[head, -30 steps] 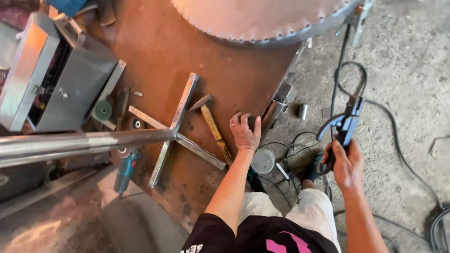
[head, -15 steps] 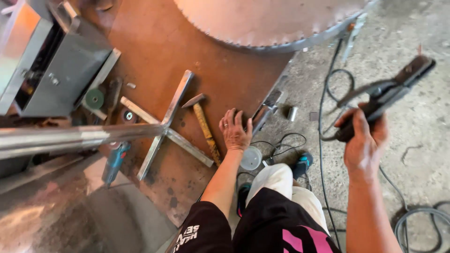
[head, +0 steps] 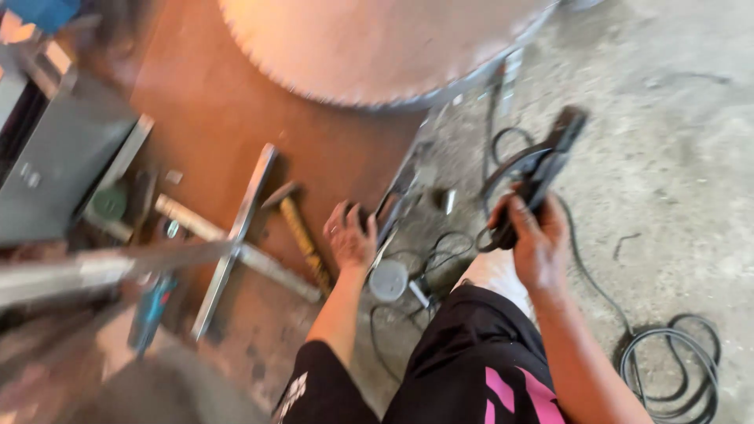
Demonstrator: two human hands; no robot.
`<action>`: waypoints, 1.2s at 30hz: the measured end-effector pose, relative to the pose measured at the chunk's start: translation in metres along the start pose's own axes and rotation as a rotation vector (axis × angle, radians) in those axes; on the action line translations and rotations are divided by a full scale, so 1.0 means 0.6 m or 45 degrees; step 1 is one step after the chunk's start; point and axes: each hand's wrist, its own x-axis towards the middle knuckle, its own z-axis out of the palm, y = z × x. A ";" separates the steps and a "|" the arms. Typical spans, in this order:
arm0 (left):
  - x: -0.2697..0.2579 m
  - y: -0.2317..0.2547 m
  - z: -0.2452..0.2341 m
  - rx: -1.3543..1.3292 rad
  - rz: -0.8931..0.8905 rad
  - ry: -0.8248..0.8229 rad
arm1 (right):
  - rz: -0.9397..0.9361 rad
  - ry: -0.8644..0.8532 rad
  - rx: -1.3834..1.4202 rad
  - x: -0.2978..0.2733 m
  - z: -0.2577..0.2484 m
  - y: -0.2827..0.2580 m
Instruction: The person welds a large round metal disc to a metal frame using an arc welding torch, striking an arc that produces sparks and bright flashes. They reposition the disc and torch between welds, adjust the torch cable, and weld along the disc's edge at several spots on the workbench.
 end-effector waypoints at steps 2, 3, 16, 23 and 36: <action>-0.002 -0.004 0.015 -0.009 0.037 -0.001 | -0.011 0.008 0.005 0.019 -0.027 -0.012; -0.012 -0.014 0.020 0.028 0.006 -0.020 | 0.040 -0.040 0.011 0.031 -0.035 -0.014; -0.025 0.072 0.089 0.324 -0.505 -0.104 | 0.315 -0.072 0.188 0.275 -0.253 -0.088; -0.001 0.095 0.054 0.420 -0.619 -0.379 | 0.403 -0.009 0.335 0.338 -0.310 -0.135; 0.146 0.572 0.103 -0.838 -0.014 -0.731 | 0.597 -0.082 0.610 0.423 -0.320 -0.256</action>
